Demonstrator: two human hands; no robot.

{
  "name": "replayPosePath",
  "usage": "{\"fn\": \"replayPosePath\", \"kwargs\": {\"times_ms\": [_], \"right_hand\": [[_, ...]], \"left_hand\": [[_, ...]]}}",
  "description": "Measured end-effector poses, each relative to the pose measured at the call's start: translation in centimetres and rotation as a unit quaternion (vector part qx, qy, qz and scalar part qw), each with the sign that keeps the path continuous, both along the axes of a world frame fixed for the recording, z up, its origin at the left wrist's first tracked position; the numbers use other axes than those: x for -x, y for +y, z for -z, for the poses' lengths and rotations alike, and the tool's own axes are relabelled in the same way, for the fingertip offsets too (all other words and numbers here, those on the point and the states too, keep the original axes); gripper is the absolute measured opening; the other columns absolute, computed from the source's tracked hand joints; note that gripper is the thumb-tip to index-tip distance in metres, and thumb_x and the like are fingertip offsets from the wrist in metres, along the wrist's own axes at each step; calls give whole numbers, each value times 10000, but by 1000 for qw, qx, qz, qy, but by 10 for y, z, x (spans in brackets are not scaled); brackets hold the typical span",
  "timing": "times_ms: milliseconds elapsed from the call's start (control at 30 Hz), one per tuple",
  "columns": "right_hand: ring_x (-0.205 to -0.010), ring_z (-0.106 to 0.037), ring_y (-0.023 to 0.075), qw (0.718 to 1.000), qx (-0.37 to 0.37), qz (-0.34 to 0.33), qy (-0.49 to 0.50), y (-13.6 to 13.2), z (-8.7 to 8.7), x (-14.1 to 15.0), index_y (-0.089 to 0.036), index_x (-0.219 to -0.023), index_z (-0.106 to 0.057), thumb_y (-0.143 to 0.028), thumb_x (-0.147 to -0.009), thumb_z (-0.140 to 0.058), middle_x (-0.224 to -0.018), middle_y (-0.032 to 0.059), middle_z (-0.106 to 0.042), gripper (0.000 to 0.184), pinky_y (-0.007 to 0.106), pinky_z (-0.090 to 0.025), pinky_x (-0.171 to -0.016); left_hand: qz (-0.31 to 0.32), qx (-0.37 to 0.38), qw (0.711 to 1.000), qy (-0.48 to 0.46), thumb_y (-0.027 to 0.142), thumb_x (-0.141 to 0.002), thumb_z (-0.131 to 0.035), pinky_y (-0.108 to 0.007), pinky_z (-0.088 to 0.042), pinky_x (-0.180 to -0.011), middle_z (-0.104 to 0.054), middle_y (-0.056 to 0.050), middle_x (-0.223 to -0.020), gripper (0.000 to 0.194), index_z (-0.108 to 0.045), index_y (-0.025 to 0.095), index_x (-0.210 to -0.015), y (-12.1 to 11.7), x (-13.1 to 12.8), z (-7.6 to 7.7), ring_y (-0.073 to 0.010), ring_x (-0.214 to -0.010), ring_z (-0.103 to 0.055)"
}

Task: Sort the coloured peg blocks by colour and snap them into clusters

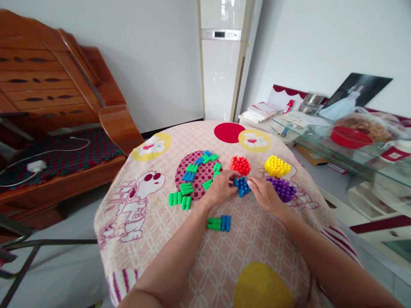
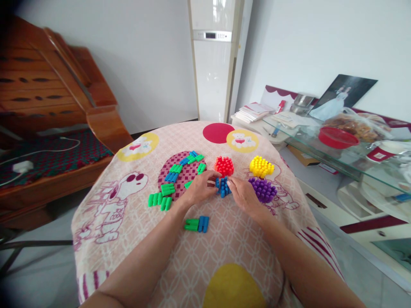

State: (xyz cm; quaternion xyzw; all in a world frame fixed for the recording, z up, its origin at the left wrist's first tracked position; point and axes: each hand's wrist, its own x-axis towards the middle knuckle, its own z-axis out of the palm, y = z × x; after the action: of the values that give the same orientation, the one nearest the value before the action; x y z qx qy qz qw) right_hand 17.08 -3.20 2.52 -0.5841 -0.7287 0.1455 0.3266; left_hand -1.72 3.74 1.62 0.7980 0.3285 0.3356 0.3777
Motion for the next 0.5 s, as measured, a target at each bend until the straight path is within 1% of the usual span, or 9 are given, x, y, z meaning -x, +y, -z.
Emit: {"fn": "replayPosePath", "kwargs": {"times_ms": [167, 367, 433, 500], "right_hand": [[-855, -663, 229, 1000, 2, -2, -3, 0, -1, 0, -181, -954, -648, -325, -1005, -373, -917, 105, -716, 314, 321, -471, -782], [-829, -655, 221, 1000, -7, -8, -7, 0, -1, 0, -191, -952, -653, -313, -1009, -370, -898, 93, -719, 314, 317, -476, -765], [-824, -657, 218, 1000, -6, -6, -8, 0, -1, 0, -189, -951, -652, -313, -1010, -368, -898, 93, -719, 315, 310, -472, -752], [-814, -659, 215, 1000, -5, -2, -10, 0, -1, 0, -188, -952, -653, -317, -1011, -371, -892, 91, -721, 316, 306, -470, -746]], "left_hand": [[28, -8, 1000, -10, 26, -686, -578, -292, -598, -821, -673, -89, -1171, 507, -633, 171, -1169, -5, 0, 2, -183, -1010, -668], [39, -52, 998, 2, 39, -722, -563, -325, -581, -883, -673, -96, -1180, 519, -617, 178, -1219, -8, 1, 0, -201, -1063, -653], [25, -66, 997, 14, 33, -745, -522, -316, -577, -887, -658, -107, -1230, 526, -599, 174, -1246, -4, 6, -3, -195, -1091, -647], [-25, -94, 995, 31, 27, -759, -489, -335, -561, -936, -648, -112, -1261, 519, -594, 165, -1248, 7, 15, -6, -198, -1130, -634]]}}
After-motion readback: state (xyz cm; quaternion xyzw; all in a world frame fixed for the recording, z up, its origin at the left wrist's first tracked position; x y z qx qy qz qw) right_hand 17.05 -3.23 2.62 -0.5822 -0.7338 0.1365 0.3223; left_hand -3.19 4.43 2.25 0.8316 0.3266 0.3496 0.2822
